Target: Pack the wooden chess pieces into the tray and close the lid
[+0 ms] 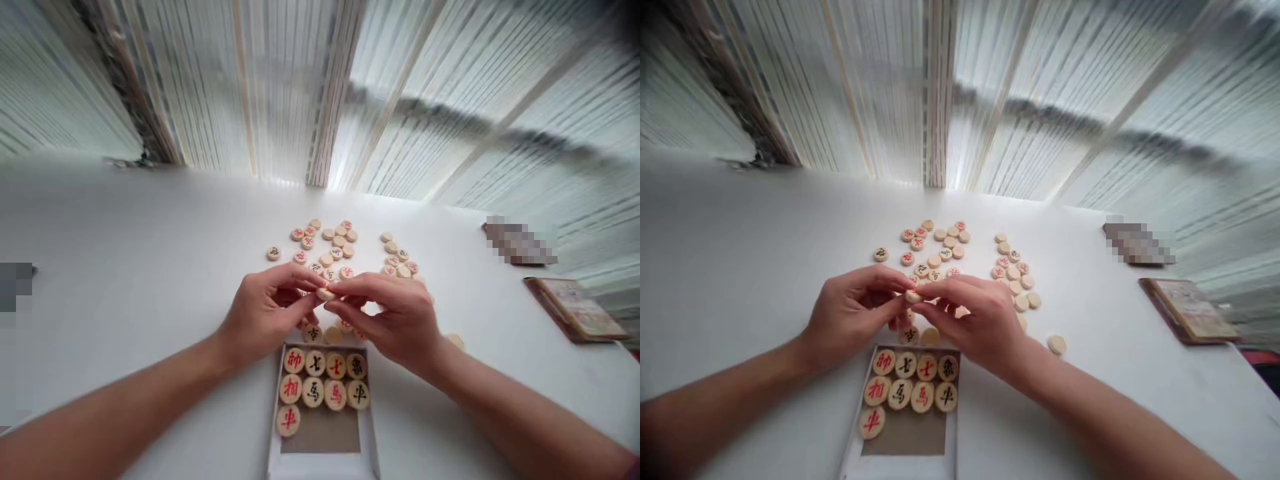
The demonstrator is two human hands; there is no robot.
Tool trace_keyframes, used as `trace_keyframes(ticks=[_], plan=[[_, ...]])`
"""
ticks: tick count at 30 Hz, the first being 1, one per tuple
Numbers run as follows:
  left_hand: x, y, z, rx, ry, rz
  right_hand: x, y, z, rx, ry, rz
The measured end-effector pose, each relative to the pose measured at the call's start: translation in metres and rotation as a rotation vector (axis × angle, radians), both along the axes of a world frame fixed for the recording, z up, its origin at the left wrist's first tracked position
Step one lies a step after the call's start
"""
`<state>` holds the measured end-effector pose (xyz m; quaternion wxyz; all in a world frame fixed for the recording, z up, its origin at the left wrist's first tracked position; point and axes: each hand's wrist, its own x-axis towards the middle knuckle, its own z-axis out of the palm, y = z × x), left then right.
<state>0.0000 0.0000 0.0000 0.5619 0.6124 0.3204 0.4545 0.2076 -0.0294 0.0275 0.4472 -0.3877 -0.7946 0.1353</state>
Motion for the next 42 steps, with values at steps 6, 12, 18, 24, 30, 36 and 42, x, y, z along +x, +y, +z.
trace_keyframes(ticks=[6,12,18,24,30,36,42], plan=[[-0.002,0.002,0.007,-0.083,-0.100,-0.151,0.002,0.001,-0.002,-0.070,0.025,-0.013],[0.001,0.004,0.002,-0.139,-0.133,-0.148,0.001,0.002,-0.003,-0.111,0.009,0.036],[0.001,0.003,0.002,-0.117,-0.138,-0.146,0.003,0.000,0.002,-0.088,-0.078,0.052],[-0.001,0.005,0.001,-0.061,-0.133,-0.148,0.001,-0.006,0.013,-0.138,-0.155,0.038],[-0.005,0.006,-0.001,-0.038,-0.165,-0.090,0.002,-0.022,0.033,-0.202,-0.156,0.005],[-0.005,0.005,0.000,-0.012,-0.137,-0.075,-0.008,-0.056,0.041,-0.278,-0.241,0.073],[-0.004,0.002,0.002,-0.015,-0.129,-0.077,-0.027,-0.086,0.018,-0.288,-0.300,0.188]])
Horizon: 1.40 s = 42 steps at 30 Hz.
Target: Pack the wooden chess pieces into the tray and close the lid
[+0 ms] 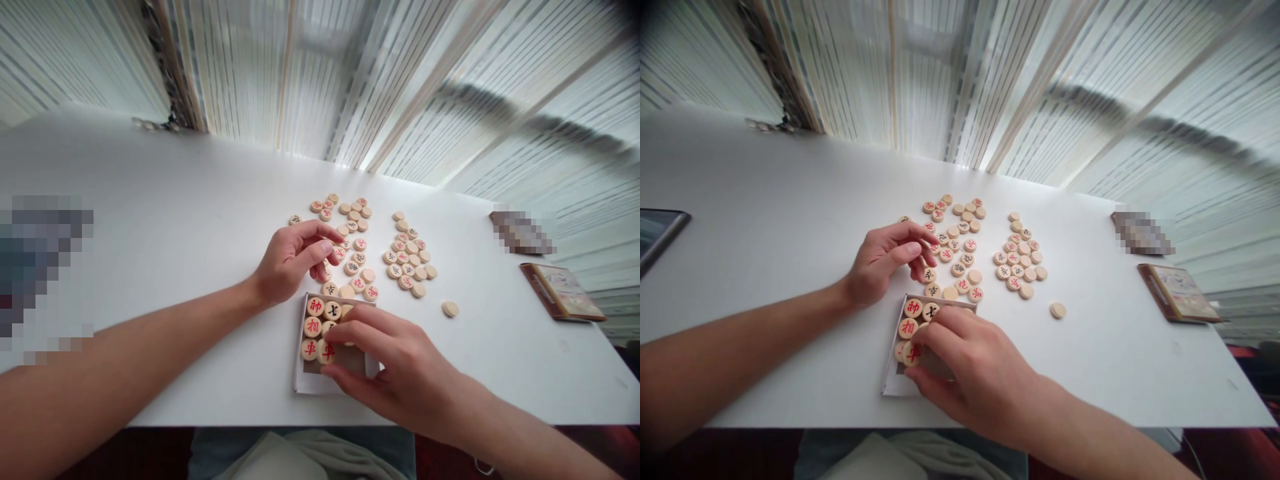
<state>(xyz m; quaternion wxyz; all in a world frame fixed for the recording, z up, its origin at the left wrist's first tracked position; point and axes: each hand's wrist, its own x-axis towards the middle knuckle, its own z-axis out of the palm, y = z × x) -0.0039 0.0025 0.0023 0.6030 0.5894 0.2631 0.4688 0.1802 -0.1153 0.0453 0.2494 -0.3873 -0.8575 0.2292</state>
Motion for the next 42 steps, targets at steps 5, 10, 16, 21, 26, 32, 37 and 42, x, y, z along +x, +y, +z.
trace_keyframes(ticks=[5,10,16,21,26,32,37,42], plan=[[0.001,-0.001,0.000,-0.012,-0.007,-0.015,-0.010,-0.003,-0.015,0.124,-0.101,0.041],[0.000,-0.001,0.002,-0.011,-0.010,-0.018,-0.015,-0.004,-0.019,0.217,-0.166,0.045],[0.001,-0.001,0.001,-0.002,-0.021,-0.029,-0.016,-0.005,-0.019,0.290,-0.146,0.057],[0.002,-0.001,0.001,-0.004,-0.031,-0.038,-0.013,-0.005,-0.017,0.272,-0.121,0.062],[0.001,-0.001,0.002,-0.001,-0.025,-0.036,-0.013,-0.006,-0.018,0.267,-0.118,0.055],[0.000,0.001,-0.001,0.013,-0.012,-0.018,-0.001,0.003,-0.006,0.229,-0.101,0.029],[-0.001,0.008,-0.002,0.102,0.019,0.145,0.025,0.037,0.010,0.235,-0.074,-0.081],[-0.005,0.018,0.001,0.301,0.141,0.322,0.039,0.066,-0.002,0.202,0.020,-0.257]])
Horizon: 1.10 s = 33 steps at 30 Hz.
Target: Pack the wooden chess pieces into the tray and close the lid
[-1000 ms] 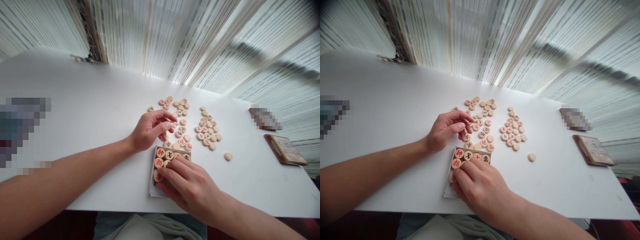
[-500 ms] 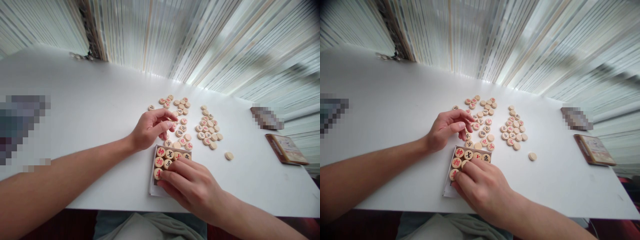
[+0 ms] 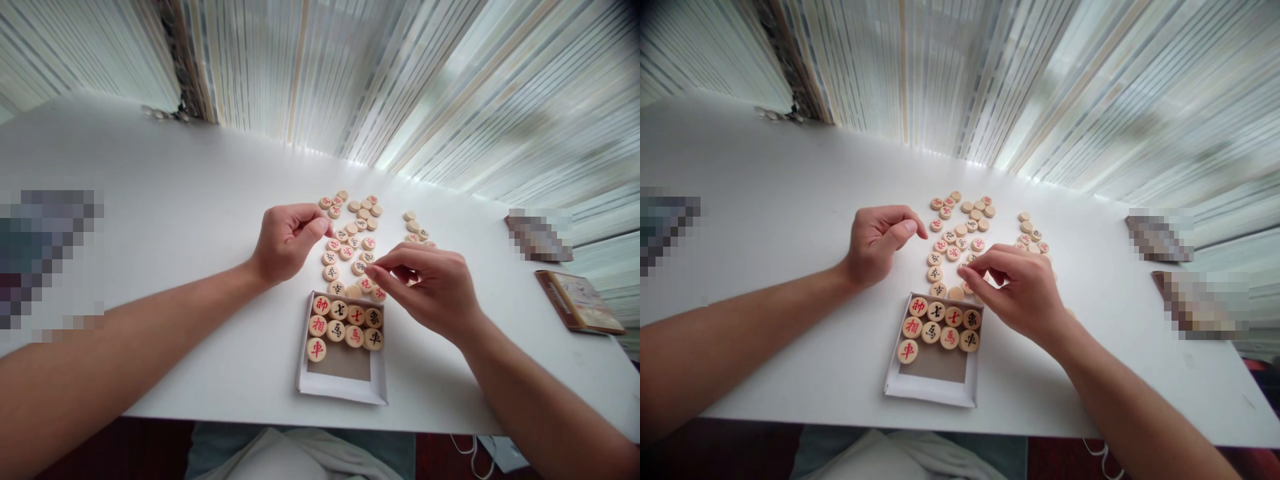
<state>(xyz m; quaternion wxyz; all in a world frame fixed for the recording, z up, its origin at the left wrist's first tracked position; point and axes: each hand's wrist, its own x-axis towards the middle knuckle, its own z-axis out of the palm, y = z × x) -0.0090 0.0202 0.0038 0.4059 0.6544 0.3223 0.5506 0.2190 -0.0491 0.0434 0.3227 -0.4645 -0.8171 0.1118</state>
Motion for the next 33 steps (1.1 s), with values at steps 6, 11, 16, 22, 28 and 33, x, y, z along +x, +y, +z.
trace_keyframes(ticks=[6,11,16,22,28,33], plan=[[0.001,0.003,0.001,0.052,0.067,0.013,0.010,-0.003,-0.022,0.013,0.069,-0.042],[0.003,0.004,0.001,0.037,0.100,0.054,0.019,0.000,-0.028,0.073,0.096,-0.094],[0.002,0.006,0.001,0.023,0.115,0.066,0.024,0.006,-0.033,0.064,0.129,-0.135],[-0.001,0.004,0.000,0.019,0.130,0.054,0.024,0.010,-0.040,0.026,0.228,-0.179],[-0.002,0.000,-0.001,0.104,0.209,0.051,0.023,0.013,-0.047,-0.078,0.327,-0.227],[-0.003,-0.001,-0.002,0.129,0.216,0.072,0.024,0.016,-0.044,-0.022,0.326,-0.224]])
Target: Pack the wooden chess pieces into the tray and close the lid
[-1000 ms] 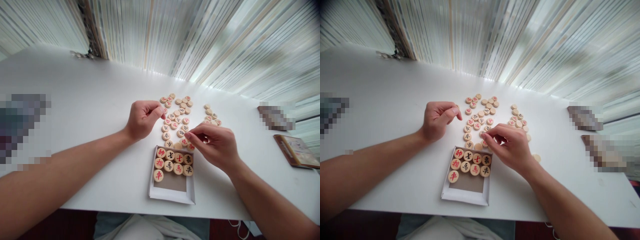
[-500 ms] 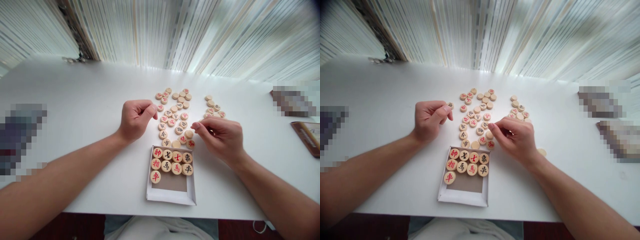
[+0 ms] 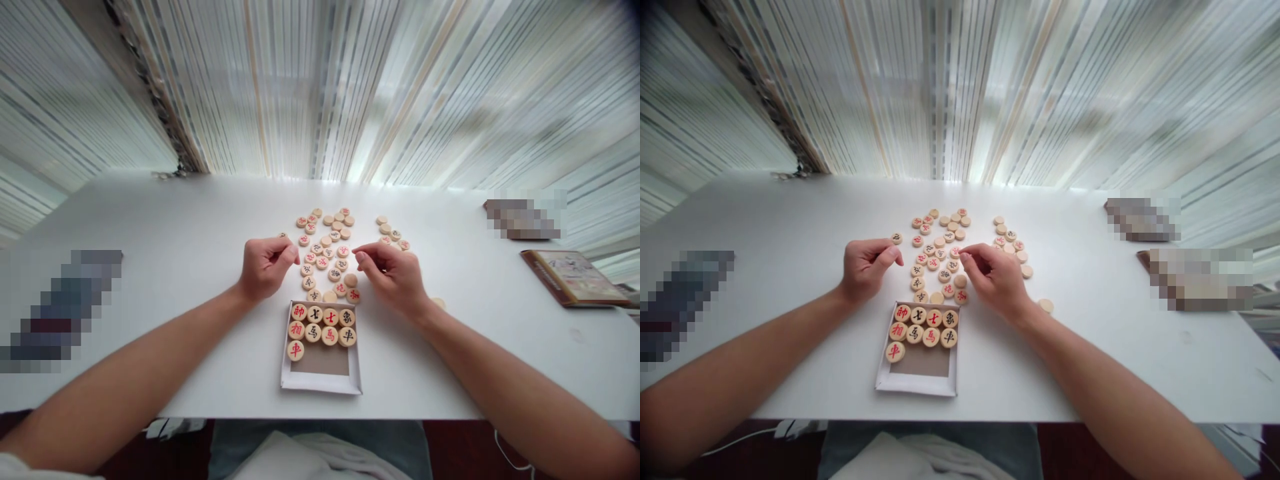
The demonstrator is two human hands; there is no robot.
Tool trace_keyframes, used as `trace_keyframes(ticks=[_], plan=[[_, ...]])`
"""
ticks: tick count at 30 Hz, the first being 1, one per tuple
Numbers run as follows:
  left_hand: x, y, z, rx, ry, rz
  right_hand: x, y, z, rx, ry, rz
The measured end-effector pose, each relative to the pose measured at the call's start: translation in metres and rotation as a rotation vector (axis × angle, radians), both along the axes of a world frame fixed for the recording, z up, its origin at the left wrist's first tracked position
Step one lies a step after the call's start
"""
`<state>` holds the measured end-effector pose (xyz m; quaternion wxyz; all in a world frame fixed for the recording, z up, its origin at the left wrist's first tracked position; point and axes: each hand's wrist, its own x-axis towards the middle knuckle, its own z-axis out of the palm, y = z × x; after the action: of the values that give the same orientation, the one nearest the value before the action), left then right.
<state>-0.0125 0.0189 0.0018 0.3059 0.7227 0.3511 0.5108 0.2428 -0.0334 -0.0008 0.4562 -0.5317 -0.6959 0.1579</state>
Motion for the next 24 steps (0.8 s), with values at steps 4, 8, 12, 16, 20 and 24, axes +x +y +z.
trace_keyframes(ticks=[4,8,12,16,20,24], plan=[[0.002,0.006,-0.003,-0.016,-0.052,0.049,0.001,0.002,-0.001,0.036,0.012,0.002],[0.008,0.023,0.000,-0.045,-0.162,0.128,0.002,0.004,-0.002,0.049,0.040,0.006],[0.015,0.038,0.016,-0.041,-0.245,0.170,0.006,0.006,-0.002,0.043,0.078,0.007],[0.023,0.046,0.028,0.000,-0.265,0.193,0.009,0.009,-0.001,0.032,0.092,-0.009],[0.025,0.048,0.019,0.054,-0.177,0.212,0.010,0.009,-0.001,0.016,0.087,-0.019],[0.014,0.049,0.005,0.043,-0.101,0.178,0.012,0.009,-0.002,-0.002,0.094,-0.024]])
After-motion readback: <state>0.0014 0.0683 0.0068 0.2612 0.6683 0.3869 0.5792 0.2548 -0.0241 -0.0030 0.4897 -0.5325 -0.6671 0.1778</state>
